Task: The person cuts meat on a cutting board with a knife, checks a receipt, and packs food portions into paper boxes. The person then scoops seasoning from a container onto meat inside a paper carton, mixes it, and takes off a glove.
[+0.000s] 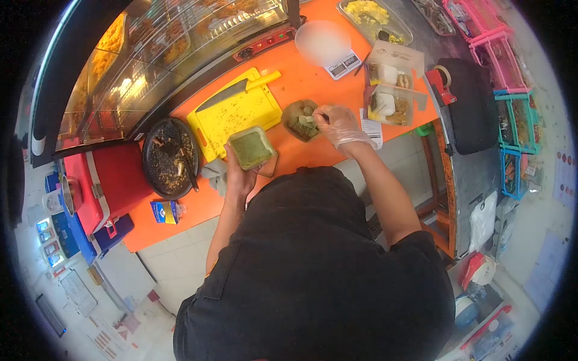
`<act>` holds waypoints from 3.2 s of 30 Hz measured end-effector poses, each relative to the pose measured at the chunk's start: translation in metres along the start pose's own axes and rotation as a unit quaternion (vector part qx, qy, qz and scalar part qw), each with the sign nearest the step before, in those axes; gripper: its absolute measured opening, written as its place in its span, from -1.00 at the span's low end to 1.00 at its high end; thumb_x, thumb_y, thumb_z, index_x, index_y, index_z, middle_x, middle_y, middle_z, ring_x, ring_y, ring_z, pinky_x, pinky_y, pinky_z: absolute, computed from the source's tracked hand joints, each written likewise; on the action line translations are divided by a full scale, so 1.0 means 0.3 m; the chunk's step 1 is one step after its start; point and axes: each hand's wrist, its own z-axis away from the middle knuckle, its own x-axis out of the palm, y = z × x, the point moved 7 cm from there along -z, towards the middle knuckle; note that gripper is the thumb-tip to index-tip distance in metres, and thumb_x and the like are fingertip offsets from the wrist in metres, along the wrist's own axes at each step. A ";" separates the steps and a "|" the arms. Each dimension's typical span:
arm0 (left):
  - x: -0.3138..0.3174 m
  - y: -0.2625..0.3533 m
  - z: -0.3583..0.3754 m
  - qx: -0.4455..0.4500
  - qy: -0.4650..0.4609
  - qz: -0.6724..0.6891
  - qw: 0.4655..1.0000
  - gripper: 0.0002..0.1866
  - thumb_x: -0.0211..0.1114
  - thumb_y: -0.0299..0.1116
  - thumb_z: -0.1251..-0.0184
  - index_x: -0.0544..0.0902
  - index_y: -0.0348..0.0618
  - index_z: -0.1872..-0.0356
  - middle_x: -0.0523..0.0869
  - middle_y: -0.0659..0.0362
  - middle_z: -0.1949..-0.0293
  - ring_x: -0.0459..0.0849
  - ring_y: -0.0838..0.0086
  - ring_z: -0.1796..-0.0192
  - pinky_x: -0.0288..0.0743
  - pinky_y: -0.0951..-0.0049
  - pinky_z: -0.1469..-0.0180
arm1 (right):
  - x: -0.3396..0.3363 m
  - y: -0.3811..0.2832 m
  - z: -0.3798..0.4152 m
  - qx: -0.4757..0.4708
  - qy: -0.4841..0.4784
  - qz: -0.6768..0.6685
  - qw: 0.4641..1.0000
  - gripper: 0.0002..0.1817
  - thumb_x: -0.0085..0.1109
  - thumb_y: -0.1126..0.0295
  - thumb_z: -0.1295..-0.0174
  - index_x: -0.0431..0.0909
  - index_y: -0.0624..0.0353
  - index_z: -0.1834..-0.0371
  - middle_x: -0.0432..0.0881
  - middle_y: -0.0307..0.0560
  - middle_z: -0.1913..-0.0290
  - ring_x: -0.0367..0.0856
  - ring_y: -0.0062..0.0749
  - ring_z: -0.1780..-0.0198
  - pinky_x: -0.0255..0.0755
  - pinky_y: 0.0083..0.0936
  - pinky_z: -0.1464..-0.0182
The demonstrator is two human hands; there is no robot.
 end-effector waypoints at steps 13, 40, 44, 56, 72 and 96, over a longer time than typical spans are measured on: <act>-0.122 -0.001 0.061 0.012 0.031 0.009 0.999 -0.13 -0.28 0.46 -0.69 0.35 -0.01 -0.63 0.60 0.08 -0.46 0.63 0.21 -0.44 0.66 0.04 -0.33 | -0.030 0.152 0.026 0.045 0.035 -0.010 0.998 -0.73 0.30 0.26 -0.47 0.79 0.23 -0.01 0.81 0.13 0.13 0.77 -0.15 0.12 0.59 -0.27 -0.02; -0.175 -0.045 0.042 -0.045 -0.028 0.119 0.991 -0.14 0.01 0.35 -0.63 0.37 -0.20 -0.60 0.62 -0.17 -0.42 0.69 -0.05 -0.39 0.73 0.02 -0.27 | 0.169 0.355 -0.088 0.270 -0.143 -0.213 0.928 -0.34 0.29 -0.01 -0.50 0.56 0.27 -0.46 0.75 0.04 -0.16 0.77 -0.20 0.08 0.70 -0.28 0.04; -0.178 0.001 0.067 -0.022 -0.014 0.097 0.995 -0.13 0.01 0.35 -0.62 0.38 -0.24 -0.58 0.63 -0.20 -0.39 0.71 -0.06 -0.36 0.74 0.02 -0.27 | 0.299 0.516 -0.140 0.267 -0.204 -0.108 0.936 -0.40 0.23 0.06 -0.57 0.55 0.43 -0.36 0.79 0.10 0.00 0.75 -0.19 0.36 0.71 -0.29 0.18; -0.270 -0.013 0.141 0.000 0.047 0.114 0.992 -0.16 0.00 0.35 -0.63 0.44 -0.22 -0.55 0.68 -0.13 -0.35 0.74 -0.05 -0.32 0.77 -0.01 -0.22 | 0.296 0.507 -0.028 0.203 -0.074 -0.187 0.958 -0.64 0.01 0.32 -0.71 0.51 0.32 -0.39 0.73 0.03 0.14 0.72 -0.34 0.39 0.69 -0.32 0.36; -0.393 -0.065 0.171 -0.006 0.119 0.101 0.988 -0.48 0.10 0.16 -0.68 0.43 0.15 -0.44 0.64 0.16 -0.35 0.72 0.14 -0.31 0.78 -0.03 -0.15 | 0.234 0.362 -0.036 0.262 -0.138 -0.088 0.951 -0.56 0.10 0.05 -0.57 0.70 0.27 0.07 0.72 0.09 0.35 0.79 -0.30 0.32 0.67 -0.25 0.21; 0.064 0.015 0.069 0.314 -0.016 -0.761 0.568 -0.56 0.44 -0.32 -0.35 0.65 -0.16 -0.23 0.67 -0.05 0.01 0.63 0.01 -0.07 0.47 -0.02 -0.14 | 0.184 0.347 0.123 -0.184 0.121 0.061 0.974 -0.86 0.29 0.34 -0.45 0.70 0.10 0.03 0.70 0.06 0.17 0.75 0.10 0.11 0.63 -0.05 0.13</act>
